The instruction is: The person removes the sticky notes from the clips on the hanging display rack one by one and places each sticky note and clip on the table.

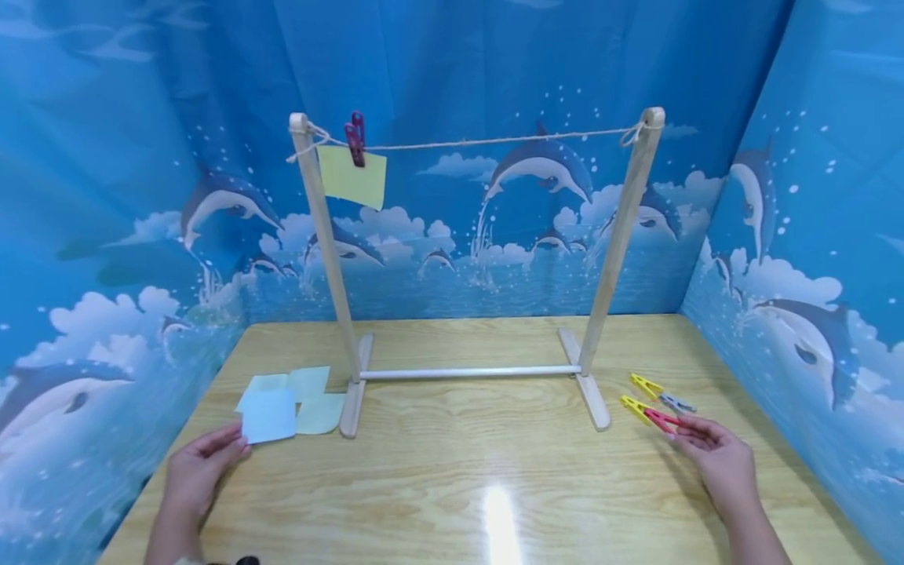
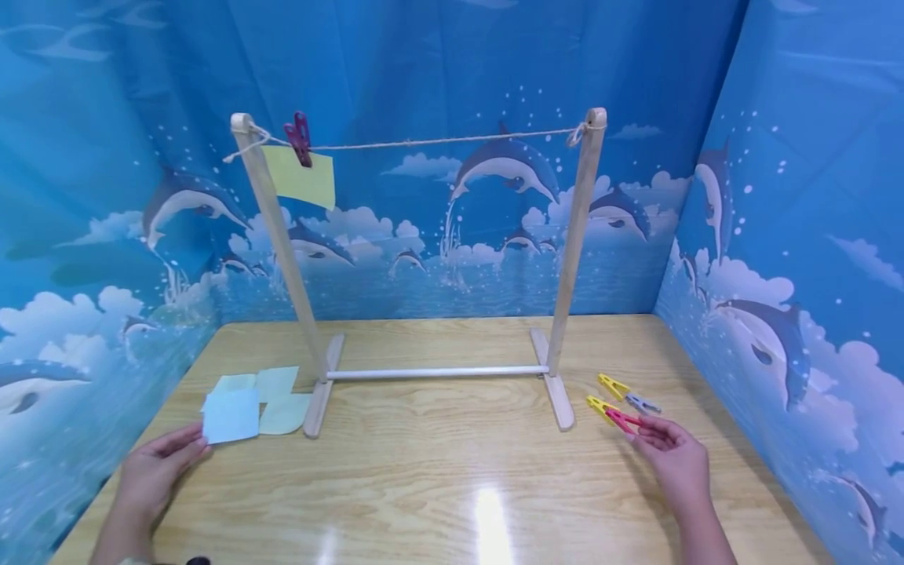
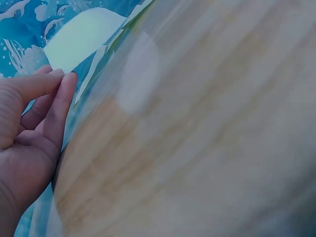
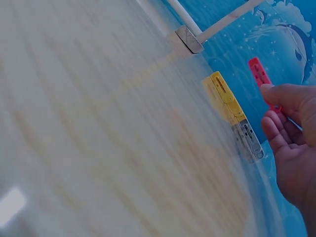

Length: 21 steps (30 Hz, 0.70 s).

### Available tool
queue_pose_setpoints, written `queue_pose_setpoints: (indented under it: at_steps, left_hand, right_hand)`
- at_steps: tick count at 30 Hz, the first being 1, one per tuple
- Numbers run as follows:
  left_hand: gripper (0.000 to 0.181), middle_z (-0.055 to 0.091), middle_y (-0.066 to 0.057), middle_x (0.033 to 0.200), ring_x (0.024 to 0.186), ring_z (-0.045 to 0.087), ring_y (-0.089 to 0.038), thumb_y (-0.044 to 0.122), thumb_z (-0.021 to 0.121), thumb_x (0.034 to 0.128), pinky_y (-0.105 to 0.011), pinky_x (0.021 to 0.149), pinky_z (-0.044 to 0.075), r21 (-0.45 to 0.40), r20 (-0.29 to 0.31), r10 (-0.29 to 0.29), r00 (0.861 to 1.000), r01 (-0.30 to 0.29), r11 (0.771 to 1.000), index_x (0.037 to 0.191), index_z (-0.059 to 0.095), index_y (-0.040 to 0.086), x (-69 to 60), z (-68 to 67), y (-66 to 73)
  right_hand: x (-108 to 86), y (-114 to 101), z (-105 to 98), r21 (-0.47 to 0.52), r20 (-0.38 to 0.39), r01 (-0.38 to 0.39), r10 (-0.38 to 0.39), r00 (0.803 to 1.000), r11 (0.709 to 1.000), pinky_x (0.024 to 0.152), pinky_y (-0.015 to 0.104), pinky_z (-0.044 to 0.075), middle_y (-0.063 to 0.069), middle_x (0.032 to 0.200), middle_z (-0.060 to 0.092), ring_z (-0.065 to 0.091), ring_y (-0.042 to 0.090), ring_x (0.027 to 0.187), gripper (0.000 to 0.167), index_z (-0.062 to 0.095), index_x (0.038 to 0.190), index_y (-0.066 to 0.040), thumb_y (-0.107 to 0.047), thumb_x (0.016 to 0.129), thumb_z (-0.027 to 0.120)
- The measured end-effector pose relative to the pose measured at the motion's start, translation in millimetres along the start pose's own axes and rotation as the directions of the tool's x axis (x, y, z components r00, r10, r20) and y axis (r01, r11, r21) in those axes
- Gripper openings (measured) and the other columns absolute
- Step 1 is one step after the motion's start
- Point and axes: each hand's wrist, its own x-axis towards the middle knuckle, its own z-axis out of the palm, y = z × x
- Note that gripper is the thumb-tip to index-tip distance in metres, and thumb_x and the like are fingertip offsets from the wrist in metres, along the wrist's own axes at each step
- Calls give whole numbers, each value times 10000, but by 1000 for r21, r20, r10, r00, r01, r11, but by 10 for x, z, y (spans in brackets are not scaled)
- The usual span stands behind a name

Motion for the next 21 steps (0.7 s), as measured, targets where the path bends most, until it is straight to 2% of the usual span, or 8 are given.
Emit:
queue_pose_setpoints:
  at_steps: [3, 7, 9, 13, 15, 17, 19, 21]
  left_hand:
    - [260, 680, 204, 845, 780, 677, -14, 57, 773, 835, -197, 725, 570, 101, -10, -6, 1000, 7, 995, 1031, 742, 223, 25, -10, -4]
    - [398, 670, 213, 874, 787, 642, 44, 98, 769, 845, -167, 723, 556, 242, -23, 5, 1000, 1, 970, 1226, 661, 54, 43, -14, -7]
    - [455, 668, 206, 884, 781, 645, 40, 96, 759, 852, -173, 723, 559, 265, -29, 10, 1000, -2, 964, 1261, 607, -34, 47, -12, -10]
    - [461, 660, 187, 887, 757, 661, 7, 53, 729, 863, -201, 719, 572, 253, -33, 0, 999, 8, 967, 1278, 567, -64, 66, -17, -10]
    - [468, 690, 118, 941, 783, 660, 1, 46, 724, 863, -216, 738, 575, 273, -40, -6, 999, 16, 962, 1287, 556, -56, 78, -23, -8]
    - [477, 706, 12, 1059, 897, 647, -44, 105, 732, 874, -258, 812, 565, 339, -47, -12, 999, 27, 940, 1297, 559, -30, 89, -33, -8]
    - [494, 667, -93, 1202, 1071, 614, -172, 175, 738, 884, -360, 939, 516, 400, -51, -10, 999, 30, 916, 1307, 561, -10, 103, -44, -12]
    - [502, 608, -156, 1292, 1208, 524, -295, 223, 736, 888, -461, 1034, 426, 439, -58, -7, 998, 32, 898, 1309, 568, 8, 112, -50, -14]
  right_hand:
    - [25, 56, -15, -128, -14, -14, 13, 1000, 992, 687, 124, 542, -205, 825, 666, 639, -33, 743, 454, 619, 1163, 96, -45, 780, 817]
    - [47, 106, -41, -233, -20, -32, 28, 999, 972, 679, 127, 543, -176, 818, 671, 630, -51, 737, 512, 594, 1208, 99, -117, 801, 818]
    - [54, 120, -54, -265, -23, -37, 32, 999, 963, 667, 126, 542, -146, 813, 680, 628, -51, 723, 521, 595, 1213, 94, -136, 803, 819]
    - [74, 149, -85, -349, -32, -22, 12, 999, 937, 630, 110, 523, -85, 815, 693, 609, -58, 687, 515, 615, 1195, 81, -180, 803, 824]
    - [90, 166, -102, -388, -30, -17, 6, 1000, 921, 618, 112, 515, -55, 829, 695, 596, -58, 681, 507, 619, 1195, 74, -192, 811, 818]
    - [105, 180, -115, -422, -34, -21, 7, 999, 906, 603, 117, 506, -31, 836, 695, 583, -54, 671, 504, 625, 1190, 67, -205, 812, 817]
    - [125, 192, -123, -449, -36, -26, 11, 999, 893, 592, 129, 500, -7, 849, 693, 574, -44, 665, 504, 629, 1190, 57, -217, 811, 817]
    - [144, 198, -123, -465, -40, -31, 14, 999, 885, 579, 143, 495, 13, 854, 691, 567, -29, 659, 514, 632, 1189, 53, -234, 806, 821]
